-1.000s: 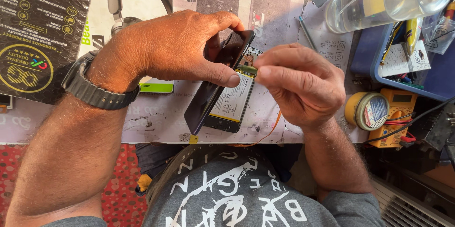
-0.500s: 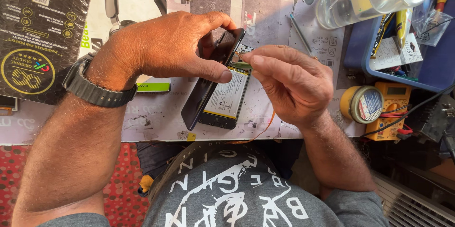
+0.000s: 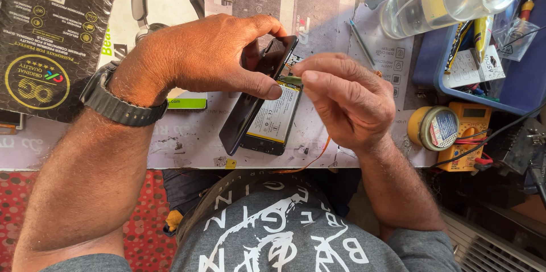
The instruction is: The person disassembles a smartphone by prying open the back cover and removing internal components. They use a green prying tool to separate the display assembly from the chassis and disconnect internal connectors.
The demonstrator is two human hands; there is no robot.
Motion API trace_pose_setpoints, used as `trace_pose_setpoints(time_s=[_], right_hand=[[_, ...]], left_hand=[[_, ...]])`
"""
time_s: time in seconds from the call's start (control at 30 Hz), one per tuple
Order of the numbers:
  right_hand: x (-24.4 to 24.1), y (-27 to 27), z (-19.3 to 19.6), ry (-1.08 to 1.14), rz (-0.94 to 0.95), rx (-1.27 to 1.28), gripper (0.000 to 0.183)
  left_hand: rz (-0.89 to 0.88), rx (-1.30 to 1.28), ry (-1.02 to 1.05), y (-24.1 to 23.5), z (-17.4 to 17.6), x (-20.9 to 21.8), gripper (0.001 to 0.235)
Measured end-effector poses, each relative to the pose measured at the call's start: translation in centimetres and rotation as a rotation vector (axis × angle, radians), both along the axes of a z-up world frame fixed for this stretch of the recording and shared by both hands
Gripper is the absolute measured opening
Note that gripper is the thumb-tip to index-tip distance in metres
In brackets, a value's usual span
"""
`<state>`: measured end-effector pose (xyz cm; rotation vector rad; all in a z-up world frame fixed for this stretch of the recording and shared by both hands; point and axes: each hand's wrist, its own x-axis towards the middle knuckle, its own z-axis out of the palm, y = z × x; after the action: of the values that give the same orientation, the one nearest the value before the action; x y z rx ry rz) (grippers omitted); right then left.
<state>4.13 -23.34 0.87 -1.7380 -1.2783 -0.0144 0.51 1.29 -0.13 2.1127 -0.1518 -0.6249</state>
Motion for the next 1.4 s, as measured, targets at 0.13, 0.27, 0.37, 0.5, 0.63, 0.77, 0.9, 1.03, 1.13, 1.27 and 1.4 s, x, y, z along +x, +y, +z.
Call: trace_pose_setpoints(time_s=[0.13,0.27,0.37,0.5,0.63,0.77,0.9,1.03,1.13,1.27,1.4], right_hand=[[0.0,0.2,0.2,-0.014,-0.009,0.012,0.020],[0.0,0.3,0.2,0.020,-0.017,0.010,0.022],[0.0,0.0,0.1,0.013,-0.025,-0.002,0.022],[0.0,0.0,-0.3,0.019,-0.012,0.019,0.025],[-0.1,-0.2,-0.4,0.001,-0.025,-0.035,0.025],[-0.2,0.0,-0.6,-0.006,-0.007,-0.001,0.028],[-0.2,0.1,-0.5,0.035,0.002,-0.026,0.027],[-0.4,0.1,-0.9,-0.038,-0.022,-0.020,0.030],[-0.3,-0.1,-1.1,-0.017,-0.043,-0.003,0.024],[-0.6,-0.4,-1.1,-0.028,-0.071,-0.029,0.022],[-0.5,-0.4,-1.1,-0.063,-0.079,-0.025,0.023]], left_hand=[[-0.013,0.014,0.007,-0.1,0.0,0.1,0.089],[-0.009,0.027,-0.009,-0.1,0.1,0.0,0.089],[-0.002,0.012,0.012,-0.2,0.1,0.1,0.091],[0.001,0.002,0.018,-0.2,0.0,0.1,0.093],[-0.006,-0.009,0.001,-0.2,0.0,0.1,0.089],[-0.015,-0.016,-0.021,0.0,-0.1,0.1,0.089],[-0.012,-0.035,-0.041,0.0,-0.1,0.0,0.088],[-0.003,-0.025,-0.011,0.0,-0.1,0.0,0.088],[-0.006,-0.024,-0.019,-0.1,-0.1,0.0,0.089],[0.007,-0.019,-0.019,0.0,-0.2,-0.1,0.090],[-0.006,-0.010,-0.024,-0.1,-0.3,0.0,0.091]])
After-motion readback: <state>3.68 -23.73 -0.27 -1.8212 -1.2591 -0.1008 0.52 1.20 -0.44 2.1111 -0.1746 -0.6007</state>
